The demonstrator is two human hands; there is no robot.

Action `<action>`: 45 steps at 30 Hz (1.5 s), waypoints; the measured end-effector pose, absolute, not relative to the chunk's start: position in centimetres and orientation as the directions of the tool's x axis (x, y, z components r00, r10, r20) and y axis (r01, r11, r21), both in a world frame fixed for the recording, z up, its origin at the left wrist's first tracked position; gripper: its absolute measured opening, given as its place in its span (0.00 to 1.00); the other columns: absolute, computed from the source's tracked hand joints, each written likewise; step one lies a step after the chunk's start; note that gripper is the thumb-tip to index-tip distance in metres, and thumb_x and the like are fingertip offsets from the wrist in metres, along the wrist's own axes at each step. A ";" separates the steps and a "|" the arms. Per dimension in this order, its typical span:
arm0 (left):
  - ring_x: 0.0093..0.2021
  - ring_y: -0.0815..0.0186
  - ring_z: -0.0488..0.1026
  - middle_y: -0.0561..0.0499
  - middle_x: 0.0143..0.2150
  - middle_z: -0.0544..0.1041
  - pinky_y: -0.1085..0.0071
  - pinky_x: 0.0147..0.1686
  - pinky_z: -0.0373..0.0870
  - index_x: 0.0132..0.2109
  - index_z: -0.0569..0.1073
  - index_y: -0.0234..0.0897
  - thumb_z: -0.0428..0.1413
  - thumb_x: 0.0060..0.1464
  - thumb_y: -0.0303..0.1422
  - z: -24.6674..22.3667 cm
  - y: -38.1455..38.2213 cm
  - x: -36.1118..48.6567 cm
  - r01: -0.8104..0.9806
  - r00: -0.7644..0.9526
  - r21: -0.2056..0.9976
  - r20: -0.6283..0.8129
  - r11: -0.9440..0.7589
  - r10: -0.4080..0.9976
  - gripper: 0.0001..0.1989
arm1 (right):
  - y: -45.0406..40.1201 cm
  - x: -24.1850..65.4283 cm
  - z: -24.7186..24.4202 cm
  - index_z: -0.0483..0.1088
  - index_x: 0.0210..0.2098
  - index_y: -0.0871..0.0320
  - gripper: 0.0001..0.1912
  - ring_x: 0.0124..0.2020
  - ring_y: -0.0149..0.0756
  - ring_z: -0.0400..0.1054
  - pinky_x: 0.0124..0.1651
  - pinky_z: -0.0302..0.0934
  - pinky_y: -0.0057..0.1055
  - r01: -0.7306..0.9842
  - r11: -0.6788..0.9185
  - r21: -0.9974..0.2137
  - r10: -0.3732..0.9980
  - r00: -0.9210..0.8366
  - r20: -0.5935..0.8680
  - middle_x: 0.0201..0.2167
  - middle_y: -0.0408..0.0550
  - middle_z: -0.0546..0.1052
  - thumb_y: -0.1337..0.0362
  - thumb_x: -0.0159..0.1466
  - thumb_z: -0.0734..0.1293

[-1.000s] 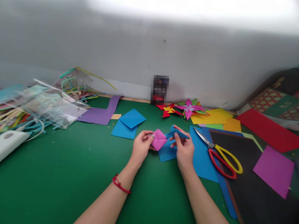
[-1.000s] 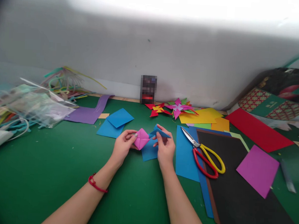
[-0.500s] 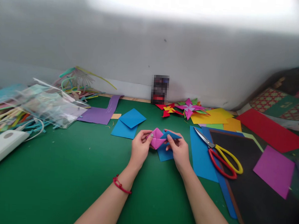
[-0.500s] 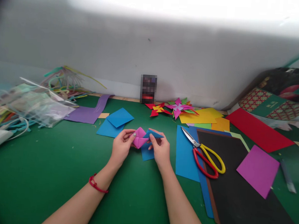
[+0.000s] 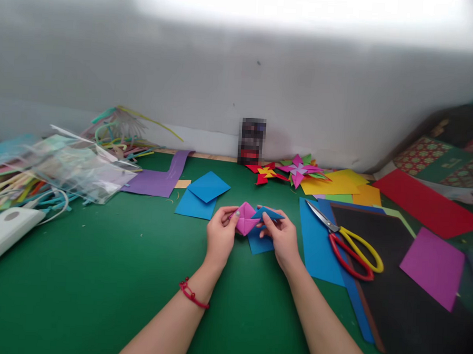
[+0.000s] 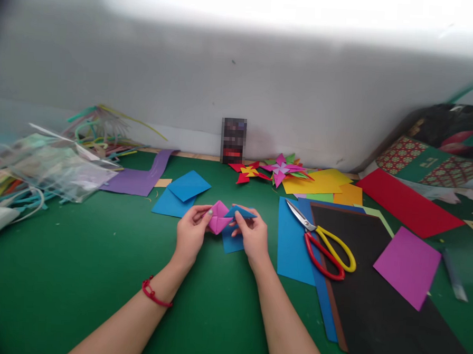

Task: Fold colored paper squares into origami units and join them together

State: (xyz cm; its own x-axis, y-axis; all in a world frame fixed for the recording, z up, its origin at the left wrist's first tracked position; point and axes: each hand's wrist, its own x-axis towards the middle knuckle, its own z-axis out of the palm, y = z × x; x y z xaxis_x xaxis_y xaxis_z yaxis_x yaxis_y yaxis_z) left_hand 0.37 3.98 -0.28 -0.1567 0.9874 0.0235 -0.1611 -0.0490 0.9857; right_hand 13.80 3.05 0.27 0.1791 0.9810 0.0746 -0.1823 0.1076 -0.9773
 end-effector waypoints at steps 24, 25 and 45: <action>0.38 0.63 0.72 0.46 0.37 0.75 0.69 0.37 0.69 0.39 0.70 0.34 0.54 0.49 0.35 0.0 3.9 0.3 -0.150 -0.188 0.984 0.064 -0.093 0.980 0.11 | 3.0 14.1 0.5 0.69 0.38 0.59 0.13 0.13 0.26 0.60 0.16 0.58 0.25 -0.190 0.058 -0.980 0.995 0.089 0.041 0.17 0.41 0.71 0.59 0.55 0.66; 0.38 0.63 0.73 0.46 0.37 0.75 0.69 0.37 0.69 0.39 0.71 0.34 0.54 0.49 0.35 0.0 4.0 0.3 -0.150 -0.182 0.985 0.063 -0.091 0.981 0.11 | 3.0 14.0 0.5 0.69 0.39 0.59 0.13 0.13 0.26 0.60 0.16 0.58 0.25 -0.192 0.053 -0.980 0.995 0.088 0.037 0.18 0.42 0.72 0.59 0.55 0.66; 0.52 0.61 0.65 0.48 0.37 0.77 0.61 0.54 0.57 0.27 0.74 0.38 0.52 0.47 0.23 1.9 2.9 0.9 -0.062 0.056 0.960 0.276 -0.273 0.959 0.09 | 3.2 14.0 1.3 0.68 0.42 0.57 0.17 0.45 0.40 0.66 0.38 0.65 0.33 -0.512 0.043 -0.858 0.984 0.171 -0.052 0.48 0.51 0.69 0.53 0.58 0.61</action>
State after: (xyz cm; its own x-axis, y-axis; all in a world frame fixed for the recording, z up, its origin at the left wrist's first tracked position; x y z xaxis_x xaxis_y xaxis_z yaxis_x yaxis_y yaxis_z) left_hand 0.86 2.95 1.92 0.0555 0.9594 0.2765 -0.0619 -0.2731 0.9600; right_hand 14.04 3.16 1.27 0.1707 0.9839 -0.0522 -0.5123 0.0434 -0.8577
